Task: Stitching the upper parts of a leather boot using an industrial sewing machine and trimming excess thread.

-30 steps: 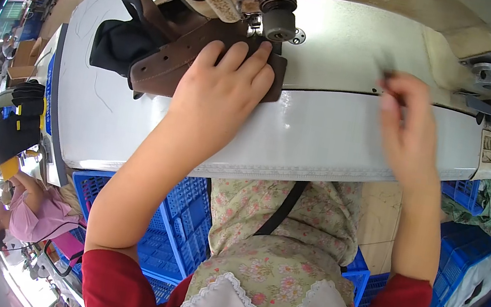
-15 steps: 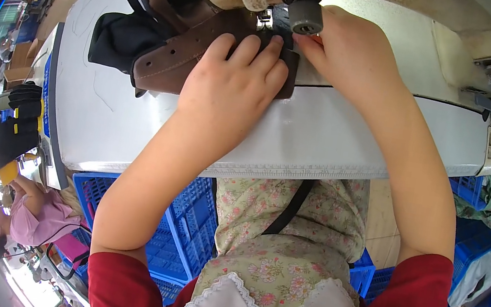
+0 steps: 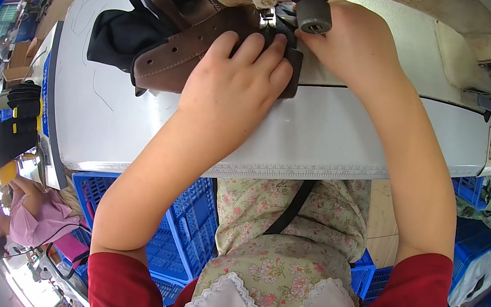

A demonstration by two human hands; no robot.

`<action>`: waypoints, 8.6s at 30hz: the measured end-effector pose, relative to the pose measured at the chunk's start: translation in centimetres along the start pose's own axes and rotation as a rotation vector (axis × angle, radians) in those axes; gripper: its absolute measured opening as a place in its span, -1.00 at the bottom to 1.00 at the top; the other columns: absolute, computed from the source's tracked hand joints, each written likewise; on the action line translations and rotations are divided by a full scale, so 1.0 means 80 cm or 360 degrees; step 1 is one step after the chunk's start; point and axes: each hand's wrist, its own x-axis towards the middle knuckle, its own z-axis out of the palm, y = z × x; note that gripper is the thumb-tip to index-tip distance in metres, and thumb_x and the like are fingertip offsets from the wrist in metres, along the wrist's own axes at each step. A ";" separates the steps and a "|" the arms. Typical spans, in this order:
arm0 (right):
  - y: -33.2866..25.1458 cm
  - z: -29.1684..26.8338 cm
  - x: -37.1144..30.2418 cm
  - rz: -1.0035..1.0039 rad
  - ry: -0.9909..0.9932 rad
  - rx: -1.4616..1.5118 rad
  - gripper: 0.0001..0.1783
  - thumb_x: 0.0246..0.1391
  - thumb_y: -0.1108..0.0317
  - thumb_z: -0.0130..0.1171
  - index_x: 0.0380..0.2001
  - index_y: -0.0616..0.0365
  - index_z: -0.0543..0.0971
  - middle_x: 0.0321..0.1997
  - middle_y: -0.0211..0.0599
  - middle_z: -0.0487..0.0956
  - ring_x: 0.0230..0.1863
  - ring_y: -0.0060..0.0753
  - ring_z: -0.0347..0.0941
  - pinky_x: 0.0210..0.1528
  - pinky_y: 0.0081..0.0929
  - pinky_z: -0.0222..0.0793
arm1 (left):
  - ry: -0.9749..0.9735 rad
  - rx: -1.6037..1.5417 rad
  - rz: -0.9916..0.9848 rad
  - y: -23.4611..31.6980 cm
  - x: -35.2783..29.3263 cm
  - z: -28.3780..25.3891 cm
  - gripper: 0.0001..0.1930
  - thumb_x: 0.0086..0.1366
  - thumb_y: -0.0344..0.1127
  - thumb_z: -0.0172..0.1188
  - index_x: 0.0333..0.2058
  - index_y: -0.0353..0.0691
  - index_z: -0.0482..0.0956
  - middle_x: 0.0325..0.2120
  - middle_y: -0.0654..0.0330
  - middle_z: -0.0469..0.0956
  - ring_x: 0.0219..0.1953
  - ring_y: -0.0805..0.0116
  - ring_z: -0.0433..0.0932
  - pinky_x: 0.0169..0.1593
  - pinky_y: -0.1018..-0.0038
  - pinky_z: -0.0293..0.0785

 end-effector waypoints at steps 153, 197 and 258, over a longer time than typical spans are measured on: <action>0.015 0.020 -0.021 -0.0484 0.0019 0.0091 -0.50 -0.08 0.64 0.09 -0.07 -0.09 0.66 0.04 -0.42 0.58 0.09 -0.19 0.47 0.11 -0.25 0.43 | 0.0163 -0.0382 -0.0213 -0.030 -0.025 0.020 -0.66 0.00 -0.43 0.19 -0.17 -0.17 0.64 0.00 0.07 0.60 0.15 0.22 0.48 0.29 0.26 0.28; 0.024 0.024 -0.005 -0.0605 -0.0040 0.0218 -0.52 0.01 0.58 0.14 -0.05 -0.22 0.66 -0.04 -0.35 0.59 0.00 -0.10 0.48 0.03 -0.21 0.43 | 0.0513 -0.0792 -0.0627 -0.004 -0.029 0.053 -0.70 0.17 -0.35 0.20 -0.11 -0.22 0.68 0.03 0.00 0.56 0.21 0.16 0.42 0.40 0.15 0.11; 0.022 0.026 0.006 -0.0525 -0.0066 0.0312 -0.53 -0.02 0.64 0.07 -0.06 -0.02 0.65 -0.20 -0.14 0.64 -0.17 -0.02 0.56 -0.09 -0.21 0.45 | 0.0613 -0.1000 -0.0432 -0.062 -0.017 0.083 -0.81 0.03 -0.42 0.22 -0.32 -0.15 0.67 -0.02 0.20 0.62 0.22 0.32 0.43 0.42 0.17 0.08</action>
